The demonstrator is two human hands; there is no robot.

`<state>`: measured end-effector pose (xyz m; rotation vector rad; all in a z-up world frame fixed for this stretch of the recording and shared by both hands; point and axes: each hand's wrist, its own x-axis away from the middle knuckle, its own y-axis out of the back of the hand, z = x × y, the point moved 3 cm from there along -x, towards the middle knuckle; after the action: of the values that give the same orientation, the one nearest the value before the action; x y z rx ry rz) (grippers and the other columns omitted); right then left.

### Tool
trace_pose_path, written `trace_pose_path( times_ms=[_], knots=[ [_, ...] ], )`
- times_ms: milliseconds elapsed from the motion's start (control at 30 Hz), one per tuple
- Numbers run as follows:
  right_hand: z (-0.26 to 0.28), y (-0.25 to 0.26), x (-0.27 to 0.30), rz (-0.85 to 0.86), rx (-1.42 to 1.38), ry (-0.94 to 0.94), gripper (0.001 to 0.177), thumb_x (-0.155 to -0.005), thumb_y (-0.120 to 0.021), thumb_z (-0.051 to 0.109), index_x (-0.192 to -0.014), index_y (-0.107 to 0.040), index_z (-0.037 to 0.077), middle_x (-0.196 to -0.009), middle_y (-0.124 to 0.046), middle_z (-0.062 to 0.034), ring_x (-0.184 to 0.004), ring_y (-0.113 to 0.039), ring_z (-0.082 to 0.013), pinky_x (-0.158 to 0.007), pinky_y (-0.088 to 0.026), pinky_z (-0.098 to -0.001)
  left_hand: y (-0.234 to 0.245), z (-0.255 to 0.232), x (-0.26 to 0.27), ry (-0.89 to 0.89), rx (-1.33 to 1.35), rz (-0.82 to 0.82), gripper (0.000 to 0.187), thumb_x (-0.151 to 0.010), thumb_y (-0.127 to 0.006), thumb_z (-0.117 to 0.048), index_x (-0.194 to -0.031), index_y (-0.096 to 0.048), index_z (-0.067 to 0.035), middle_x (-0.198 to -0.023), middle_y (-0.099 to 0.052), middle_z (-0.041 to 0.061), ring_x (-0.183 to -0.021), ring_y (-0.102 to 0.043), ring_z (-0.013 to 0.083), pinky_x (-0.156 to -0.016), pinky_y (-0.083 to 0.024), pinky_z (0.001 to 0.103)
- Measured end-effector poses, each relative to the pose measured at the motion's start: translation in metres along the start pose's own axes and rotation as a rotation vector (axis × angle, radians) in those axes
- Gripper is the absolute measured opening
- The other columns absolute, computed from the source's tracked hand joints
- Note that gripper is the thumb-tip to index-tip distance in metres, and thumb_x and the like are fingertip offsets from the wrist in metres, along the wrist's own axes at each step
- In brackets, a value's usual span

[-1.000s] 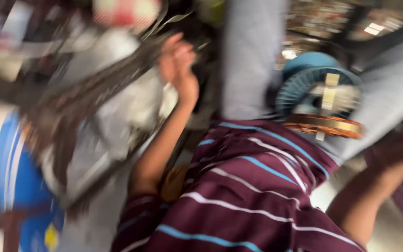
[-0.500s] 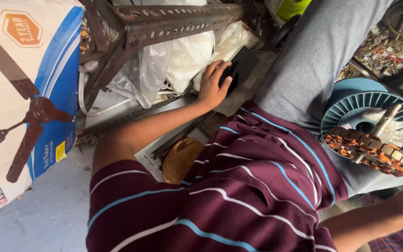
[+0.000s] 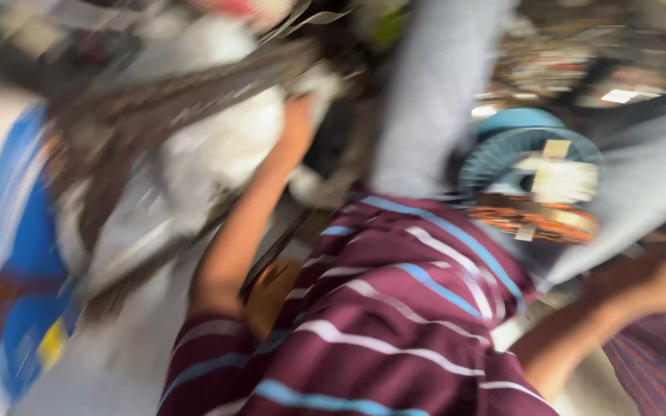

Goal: The person sits on the floor with a ceiling-fan motor armature on their lap. They fit and press copper commutator segments around the armature by hand, then pick up scissors and trim excess material from the assembly.

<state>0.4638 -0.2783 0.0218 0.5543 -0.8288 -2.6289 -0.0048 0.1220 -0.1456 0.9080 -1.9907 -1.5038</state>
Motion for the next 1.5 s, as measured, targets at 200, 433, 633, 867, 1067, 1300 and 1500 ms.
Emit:
trace_pose_path(
  times_ms=[200, 433, 633, 867, 1067, 1300, 1500],
  knots=[
    [0.049, -0.006, -0.028, -0.116, -0.520, -0.141, 0.025, -0.107, -0.072, 0.019, -0.104, -0.070, -0.006, -0.104, -0.070, -0.0127, -0.096, -0.067, -0.0204, -0.090, -0.055, -0.0321, 0.031, -0.032, -0.022, 0.059, 0.096, 0.060, 0.041, -0.091, -0.060, 0.000, -0.130, -0.062, 0.012, -0.119, -0.068, 0.029, -0.107, -0.065, 0.0447, -0.092, -0.053, 0.048],
    [0.048, -0.023, -0.042, -0.054, -0.709, -0.145, 0.019, -0.106, -0.067, 0.013, -0.106, -0.069, -0.006, -0.105, -0.069, -0.0126, -0.099, -0.066, -0.0187, -0.093, -0.054, -0.0300, 0.041, -0.031, -0.023, 0.079, 0.138, 0.066, 0.026, -0.091, -0.061, 0.002, -0.116, -0.066, 0.007, -0.111, -0.068, 0.029, -0.101, -0.064, 0.0473, -0.089, -0.052, 0.050],
    [0.032, -0.049, -0.047, 0.000, -0.675, -0.204, 0.018, -0.105, -0.069, 0.012, -0.105, -0.069, -0.006, -0.102, -0.070, -0.0112, -0.098, -0.067, -0.0171, -0.093, -0.053, -0.0303, 0.058, -0.040, -0.028, 0.275, 0.177, 0.025, 0.020, -0.081, -0.068, 0.000, -0.100, -0.070, 0.004, -0.094, -0.071, 0.025, -0.088, -0.068, 0.0444, -0.079, -0.053, 0.047],
    [0.012, -0.089, -0.060, 0.107, -0.734, -0.144, 0.026, -0.109, -0.064, 0.020, -0.107, -0.069, -0.005, -0.100, -0.071, -0.0106, -0.096, -0.066, -0.0160, -0.092, -0.052, -0.0294, 0.050, -0.040, -0.014, 0.411, 0.618, -0.100, 0.008, -0.092, -0.068, -0.002, -0.098, -0.064, 0.002, -0.085, -0.072, 0.015, -0.075, -0.070, 0.0251, -0.071, -0.053, 0.036],
    [-0.004, -0.096, -0.054, 0.089, -0.859, -0.135, 0.039, -0.112, -0.059, 0.033, -0.108, -0.067, -0.005, -0.102, -0.070, -0.0113, -0.096, -0.067, -0.0176, -0.091, -0.053, -0.0308, 0.069, -0.061, -0.012, 0.201, 0.334, -0.167, 0.009, -0.088, -0.066, 0.001, -0.096, -0.068, 0.004, -0.080, -0.070, 0.022, -0.075, -0.071, 0.0388, -0.070, -0.055, 0.043],
    [-0.008, -0.097, -0.053, 0.077, -0.867, -0.165, 0.041, -0.112, -0.058, 0.033, -0.108, -0.068, -0.006, -0.099, -0.070, -0.0122, -0.094, -0.067, -0.0182, -0.089, -0.053, -0.0307, 0.056, -0.048, -0.015, 0.111, 0.113, -0.079, 0.026, -0.092, -0.057, -0.002, -0.113, -0.071, 0.002, -0.094, -0.069, 0.027, -0.084, -0.068, 0.0467, -0.075, -0.054, 0.051],
    [-0.015, -0.098, -0.053, 0.065, -0.832, -0.166, 0.041, -0.113, -0.057, 0.032, -0.107, -0.068, -0.007, -0.098, -0.070, -0.0133, -0.092, -0.067, -0.0183, -0.088, -0.052, -0.0302, 0.041, -0.020, -0.022, 0.306, -0.089, 0.116, 0.011, -0.089, -0.064, -0.008, -0.092, -0.073, -0.002, -0.083, -0.067, 0.029, -0.081, -0.065, 0.0497, -0.074, -0.052, 0.054]
  ],
)
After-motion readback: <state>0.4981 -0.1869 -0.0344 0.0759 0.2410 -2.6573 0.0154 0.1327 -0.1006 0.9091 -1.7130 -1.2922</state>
